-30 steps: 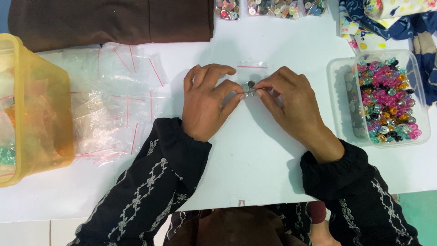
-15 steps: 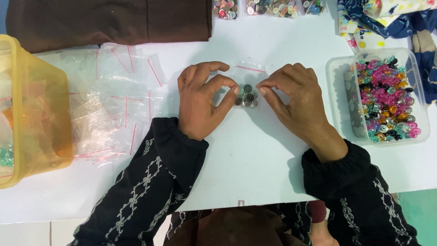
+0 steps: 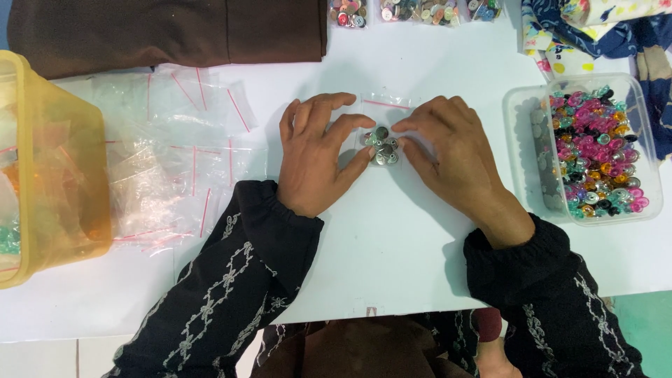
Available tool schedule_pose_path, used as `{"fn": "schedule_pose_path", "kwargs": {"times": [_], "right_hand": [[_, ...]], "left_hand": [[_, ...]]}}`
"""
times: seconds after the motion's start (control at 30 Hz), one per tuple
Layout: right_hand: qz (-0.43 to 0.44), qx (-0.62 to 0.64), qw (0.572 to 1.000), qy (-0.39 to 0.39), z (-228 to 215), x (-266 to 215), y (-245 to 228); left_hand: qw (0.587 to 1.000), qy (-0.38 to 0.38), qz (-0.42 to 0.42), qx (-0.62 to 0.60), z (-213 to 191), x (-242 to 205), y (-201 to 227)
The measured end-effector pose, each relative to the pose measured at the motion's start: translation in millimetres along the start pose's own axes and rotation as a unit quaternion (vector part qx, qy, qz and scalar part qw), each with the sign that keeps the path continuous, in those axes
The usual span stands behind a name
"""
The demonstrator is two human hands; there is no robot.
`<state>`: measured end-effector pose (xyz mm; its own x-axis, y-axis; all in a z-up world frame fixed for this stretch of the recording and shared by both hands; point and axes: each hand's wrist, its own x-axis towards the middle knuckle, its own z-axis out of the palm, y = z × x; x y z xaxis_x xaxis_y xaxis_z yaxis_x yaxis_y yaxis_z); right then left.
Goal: The person is sorting small pink buttons by hand and placing them into a small plastic zip-lock bag.
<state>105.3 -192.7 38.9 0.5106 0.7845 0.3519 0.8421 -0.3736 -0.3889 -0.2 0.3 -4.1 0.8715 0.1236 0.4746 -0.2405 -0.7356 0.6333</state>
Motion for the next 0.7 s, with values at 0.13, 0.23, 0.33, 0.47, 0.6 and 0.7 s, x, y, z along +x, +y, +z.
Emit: {"fn": "schedule_pose_path", "kwargs": {"times": [0.13, 0.23, 0.33, 0.47, 0.6, 0.7], "right_hand": [[0.033, -0.014, 0.999, 0.001, -3.2, 1.3, -0.9], [0.052, -0.032, 0.998, 0.0, -1.9, 0.6, 0.0], [0.062, -0.05, 0.997, -0.001, 2.1, -0.6, 1.0], [0.061, -0.063, 0.996, 0.001, 9.1, -0.6, 3.3], [0.051, -0.083, 0.995, 0.015, 16.2, 1.6, 9.8], [0.053, -0.063, 0.996, 0.022, 16.1, 2.7, 10.8]], "left_hand": [[1.0, 0.002, -0.006, 0.0, 0.2, -0.4, -1.8], [1.0, -0.013, -0.005, 0.021, 2.0, -1.9, -3.1], [0.998, -0.034, -0.016, 0.045, 3.6, -3.6, -2.2], [0.996, -0.049, -0.02, 0.07, 3.4, -2.9, -0.9], [0.993, -0.069, -0.024, 0.092, 6.6, -3.4, -4.4], [0.992, -0.068, -0.026, 0.1, 8.1, -3.0, -5.6]]}}
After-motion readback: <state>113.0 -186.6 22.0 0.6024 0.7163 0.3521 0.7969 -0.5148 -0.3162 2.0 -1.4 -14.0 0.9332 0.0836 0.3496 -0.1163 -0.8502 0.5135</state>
